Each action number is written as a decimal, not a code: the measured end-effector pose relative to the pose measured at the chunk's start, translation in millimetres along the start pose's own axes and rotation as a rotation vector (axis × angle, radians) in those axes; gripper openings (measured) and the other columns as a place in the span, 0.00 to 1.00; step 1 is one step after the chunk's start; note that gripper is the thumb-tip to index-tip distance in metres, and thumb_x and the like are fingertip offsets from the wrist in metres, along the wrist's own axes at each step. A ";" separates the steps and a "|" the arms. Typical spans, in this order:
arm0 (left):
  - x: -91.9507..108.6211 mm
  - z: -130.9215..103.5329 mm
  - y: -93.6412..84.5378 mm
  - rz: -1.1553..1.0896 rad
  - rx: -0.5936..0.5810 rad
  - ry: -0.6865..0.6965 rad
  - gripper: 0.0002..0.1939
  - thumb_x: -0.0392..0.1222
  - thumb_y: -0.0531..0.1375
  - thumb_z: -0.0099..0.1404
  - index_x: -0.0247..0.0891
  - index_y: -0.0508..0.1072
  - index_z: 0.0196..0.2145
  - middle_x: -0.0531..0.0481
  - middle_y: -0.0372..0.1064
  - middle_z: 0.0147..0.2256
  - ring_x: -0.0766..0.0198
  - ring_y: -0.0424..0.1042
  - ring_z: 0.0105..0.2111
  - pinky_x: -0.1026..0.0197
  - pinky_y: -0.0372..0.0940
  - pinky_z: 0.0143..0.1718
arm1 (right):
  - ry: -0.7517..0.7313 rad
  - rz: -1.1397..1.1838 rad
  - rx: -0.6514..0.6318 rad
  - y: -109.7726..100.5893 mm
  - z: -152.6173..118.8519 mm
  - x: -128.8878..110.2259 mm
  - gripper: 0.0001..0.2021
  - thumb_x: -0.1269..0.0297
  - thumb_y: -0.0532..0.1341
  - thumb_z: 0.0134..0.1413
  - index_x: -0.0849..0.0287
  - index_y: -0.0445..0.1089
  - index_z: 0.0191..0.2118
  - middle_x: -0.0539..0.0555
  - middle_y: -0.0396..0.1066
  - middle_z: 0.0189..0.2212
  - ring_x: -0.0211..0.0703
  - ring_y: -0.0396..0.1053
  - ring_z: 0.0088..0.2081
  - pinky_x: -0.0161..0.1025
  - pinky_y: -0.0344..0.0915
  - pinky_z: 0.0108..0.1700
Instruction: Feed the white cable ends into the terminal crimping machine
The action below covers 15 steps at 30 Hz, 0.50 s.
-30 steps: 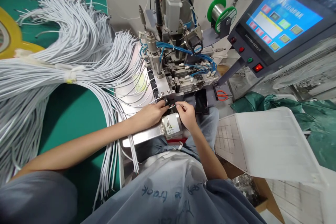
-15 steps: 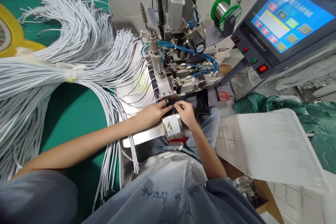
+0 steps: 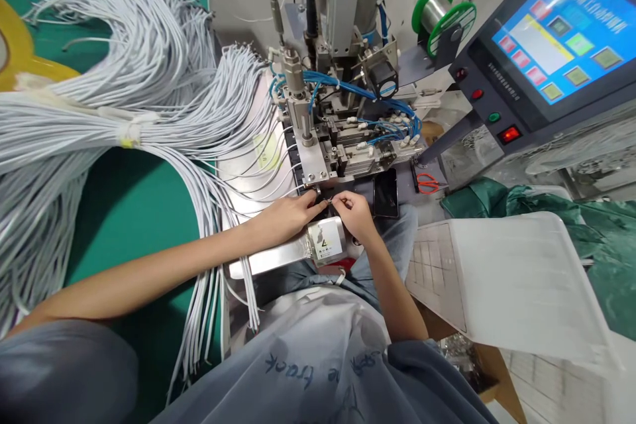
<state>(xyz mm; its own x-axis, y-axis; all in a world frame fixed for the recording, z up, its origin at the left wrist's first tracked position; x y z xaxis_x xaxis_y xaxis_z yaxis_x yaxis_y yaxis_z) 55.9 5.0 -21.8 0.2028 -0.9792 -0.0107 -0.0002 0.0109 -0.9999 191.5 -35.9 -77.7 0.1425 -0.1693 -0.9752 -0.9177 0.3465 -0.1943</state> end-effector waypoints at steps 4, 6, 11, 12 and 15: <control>-0.7 0.8 3.1 -0.001 0.025 0.000 0.22 0.25 0.48 0.61 0.28 0.62 0.53 0.43 0.63 0.36 0.63 0.70 0.28 0.63 0.64 0.26 | 0.002 0.031 0.018 0.7 2.3 -0.6 0.07 0.61 0.59 0.41 0.60 0.67 0.23 0.48 0.65 0.20 0.35 0.61 0.23 0.34 0.60 0.28; -1.4 1.1 3.3 0.002 0.032 0.000 0.21 0.26 0.48 0.61 0.28 0.62 0.53 0.43 0.63 0.36 0.63 0.70 0.29 0.63 0.64 0.26 | 0.025 0.041 0.016 1.1 3.3 0.3 0.07 0.62 0.59 0.40 0.60 0.67 0.23 0.47 0.63 0.18 0.34 0.60 0.22 0.34 0.59 0.27; -3.1 1.5 2.1 0.001 0.011 -0.003 0.20 0.28 0.46 0.64 0.30 0.63 0.53 0.43 0.63 0.37 0.63 0.70 0.28 0.63 0.62 0.24 | 0.074 0.032 -0.018 2.2 4.5 3.5 0.08 0.61 0.59 0.40 0.60 0.65 0.21 0.45 0.59 0.15 0.33 0.57 0.18 0.33 0.57 0.23; -3.2 1.6 2.1 0.001 0.010 -0.003 0.20 0.29 0.46 0.64 0.31 0.63 0.53 0.43 0.63 0.37 0.63 0.70 0.28 0.63 0.62 0.24 | 0.079 0.030 -0.019 2.5 4.3 3.9 0.08 0.60 0.59 0.40 0.60 0.65 0.22 0.45 0.59 0.15 0.33 0.57 0.18 0.33 0.56 0.22; -3.1 1.9 3.1 0.005 0.016 0.000 0.19 0.29 0.47 0.64 0.31 0.64 0.52 0.42 0.63 0.37 0.63 0.70 0.29 0.63 0.62 0.25 | 0.091 0.047 0.022 3.0 3.6 4.1 0.09 0.59 0.59 0.41 0.59 0.66 0.23 0.47 0.63 0.17 0.34 0.60 0.20 0.33 0.57 0.22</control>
<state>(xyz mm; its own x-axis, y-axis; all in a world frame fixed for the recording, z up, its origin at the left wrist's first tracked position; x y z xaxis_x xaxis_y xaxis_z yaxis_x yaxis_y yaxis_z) 57.1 8.5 -24.9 0.2028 -0.9791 -0.0155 0.0149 0.0189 -0.9997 190.6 -32.2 -82.6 0.0644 -0.2348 -0.9699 -0.9141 0.3760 -0.1517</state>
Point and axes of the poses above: each hand's wrist, its own z-axis towards the middle knuckle, its own y-axis out of the palm, x = y × z, the point moved 5 cm from there along z, towards the middle knuckle
